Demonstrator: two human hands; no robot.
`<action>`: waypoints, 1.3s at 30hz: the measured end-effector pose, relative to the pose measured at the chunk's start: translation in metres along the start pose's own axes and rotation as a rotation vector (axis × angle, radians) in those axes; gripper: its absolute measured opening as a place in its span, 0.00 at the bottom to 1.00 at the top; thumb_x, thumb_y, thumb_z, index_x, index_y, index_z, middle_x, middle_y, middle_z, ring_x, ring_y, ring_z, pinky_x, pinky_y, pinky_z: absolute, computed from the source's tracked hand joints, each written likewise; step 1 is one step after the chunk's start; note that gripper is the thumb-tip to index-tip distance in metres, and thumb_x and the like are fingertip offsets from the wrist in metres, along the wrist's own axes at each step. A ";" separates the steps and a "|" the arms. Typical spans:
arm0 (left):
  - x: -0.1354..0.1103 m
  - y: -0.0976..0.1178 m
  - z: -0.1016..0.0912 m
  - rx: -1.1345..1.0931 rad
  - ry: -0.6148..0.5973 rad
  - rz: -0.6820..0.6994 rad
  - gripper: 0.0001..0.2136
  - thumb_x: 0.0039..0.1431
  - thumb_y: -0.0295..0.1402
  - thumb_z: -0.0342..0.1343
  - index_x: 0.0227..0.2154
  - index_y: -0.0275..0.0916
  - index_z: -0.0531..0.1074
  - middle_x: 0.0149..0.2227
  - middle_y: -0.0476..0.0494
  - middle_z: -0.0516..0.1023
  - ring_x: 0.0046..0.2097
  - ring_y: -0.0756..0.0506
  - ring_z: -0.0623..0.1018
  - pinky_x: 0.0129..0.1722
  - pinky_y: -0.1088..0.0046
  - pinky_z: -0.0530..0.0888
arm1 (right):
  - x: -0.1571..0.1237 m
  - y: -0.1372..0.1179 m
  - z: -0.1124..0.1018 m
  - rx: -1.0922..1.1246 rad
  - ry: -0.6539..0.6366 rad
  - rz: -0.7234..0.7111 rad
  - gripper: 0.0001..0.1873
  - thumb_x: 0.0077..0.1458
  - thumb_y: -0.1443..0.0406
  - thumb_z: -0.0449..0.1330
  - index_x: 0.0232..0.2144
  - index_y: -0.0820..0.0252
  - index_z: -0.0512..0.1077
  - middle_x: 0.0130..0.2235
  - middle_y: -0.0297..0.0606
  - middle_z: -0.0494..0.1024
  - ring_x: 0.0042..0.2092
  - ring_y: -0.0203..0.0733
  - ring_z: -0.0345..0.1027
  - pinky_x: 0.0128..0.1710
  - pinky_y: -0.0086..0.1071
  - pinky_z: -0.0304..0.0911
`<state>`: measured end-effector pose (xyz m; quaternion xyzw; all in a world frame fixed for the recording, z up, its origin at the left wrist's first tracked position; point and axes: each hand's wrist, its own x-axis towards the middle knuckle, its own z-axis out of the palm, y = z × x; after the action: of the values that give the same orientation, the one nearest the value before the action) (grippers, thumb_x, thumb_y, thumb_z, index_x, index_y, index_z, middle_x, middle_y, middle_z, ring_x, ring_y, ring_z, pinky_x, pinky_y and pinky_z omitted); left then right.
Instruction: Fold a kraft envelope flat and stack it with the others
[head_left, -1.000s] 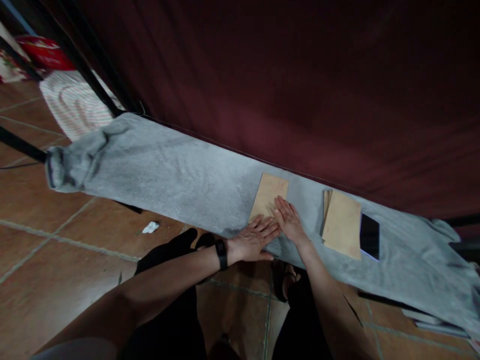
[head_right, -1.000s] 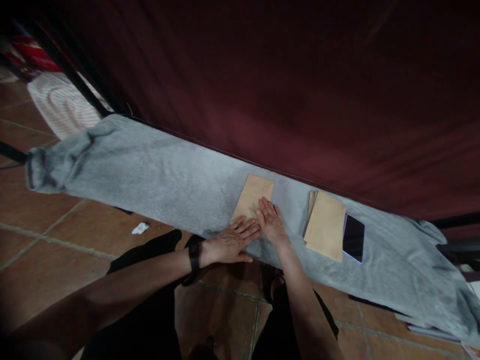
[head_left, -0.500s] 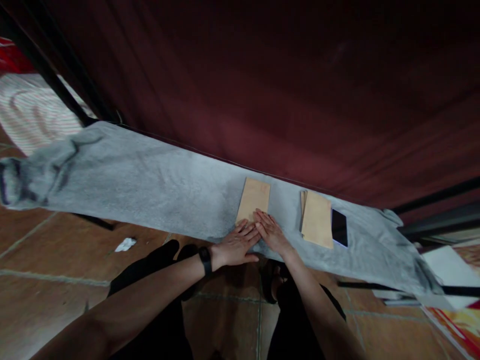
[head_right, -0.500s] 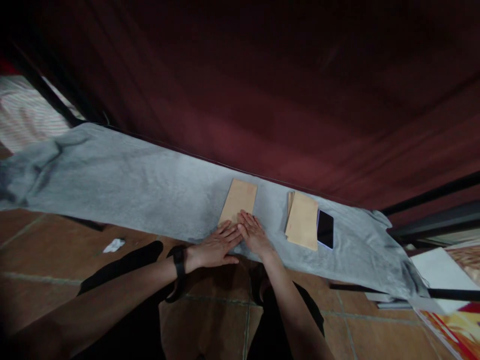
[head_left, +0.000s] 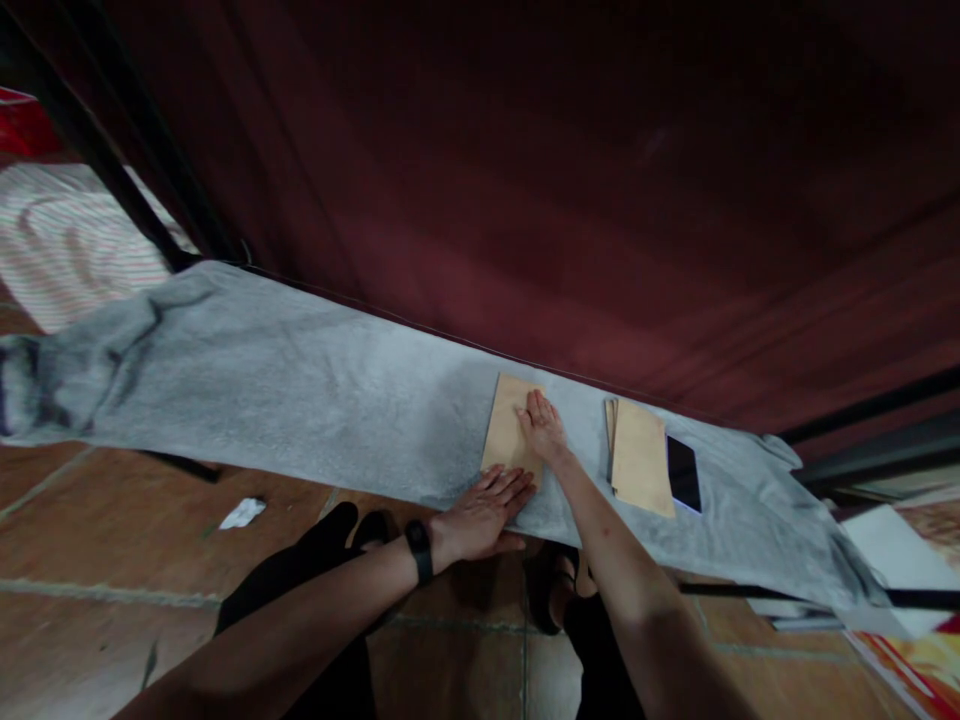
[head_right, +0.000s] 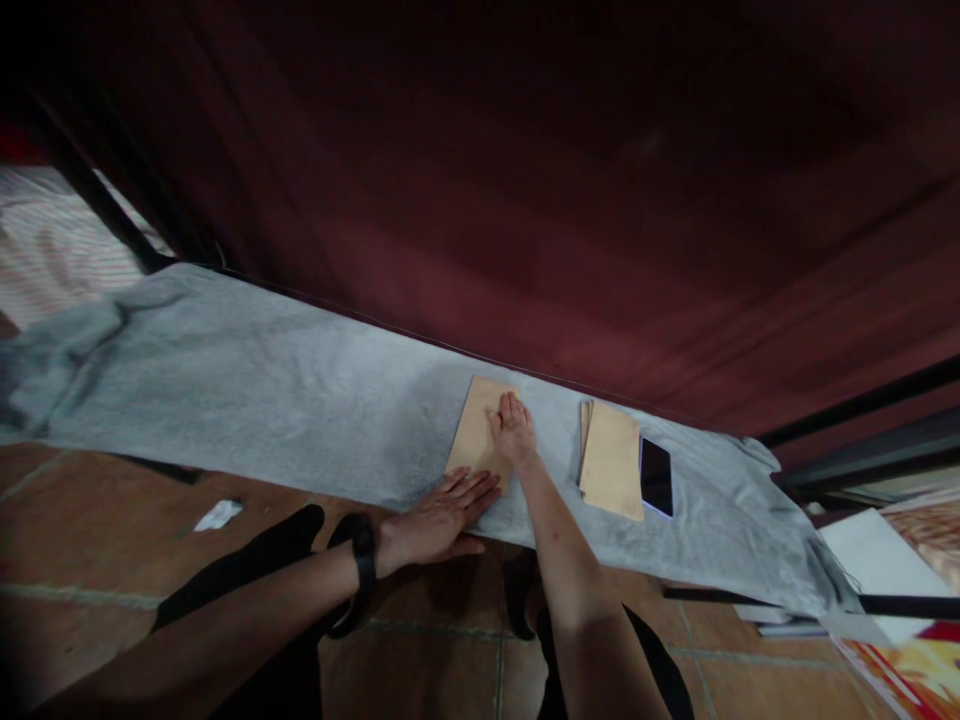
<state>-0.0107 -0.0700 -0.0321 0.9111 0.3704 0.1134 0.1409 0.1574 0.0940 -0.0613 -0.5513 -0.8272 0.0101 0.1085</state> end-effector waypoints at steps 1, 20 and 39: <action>0.000 -0.001 0.000 -0.002 -0.003 0.002 0.36 0.63 0.52 0.45 0.67 0.40 0.45 0.70 0.37 0.47 0.70 0.41 0.46 0.66 0.59 0.43 | 0.000 0.000 0.001 0.001 0.001 0.012 0.29 0.68 0.58 0.38 0.65 0.70 0.53 0.67 0.54 0.53 0.69 0.50 0.43 0.65 0.49 0.45; -0.003 -0.001 0.009 0.034 -0.003 -0.010 0.34 0.60 0.49 0.51 0.66 0.42 0.50 0.69 0.39 0.52 0.70 0.39 0.47 0.66 0.52 0.41 | -0.088 -0.031 -0.044 0.296 -0.332 -0.047 0.28 0.67 0.48 0.32 0.65 0.39 0.50 0.70 0.29 0.45 0.71 0.46 0.35 0.67 0.54 0.34; -0.004 0.001 0.006 0.034 -0.017 -0.016 0.37 0.61 0.49 0.51 0.68 0.43 0.43 0.69 0.38 0.49 0.70 0.39 0.45 0.65 0.51 0.40 | -0.020 -0.030 -0.017 0.085 -0.059 -0.043 0.27 0.68 0.58 0.39 0.66 0.59 0.51 0.67 0.48 0.55 0.69 0.51 0.42 0.64 0.56 0.44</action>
<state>-0.0112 -0.0744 -0.0377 0.9113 0.3782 0.0983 0.1294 0.1407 0.0625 -0.0441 -0.5276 -0.8406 0.0591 0.1076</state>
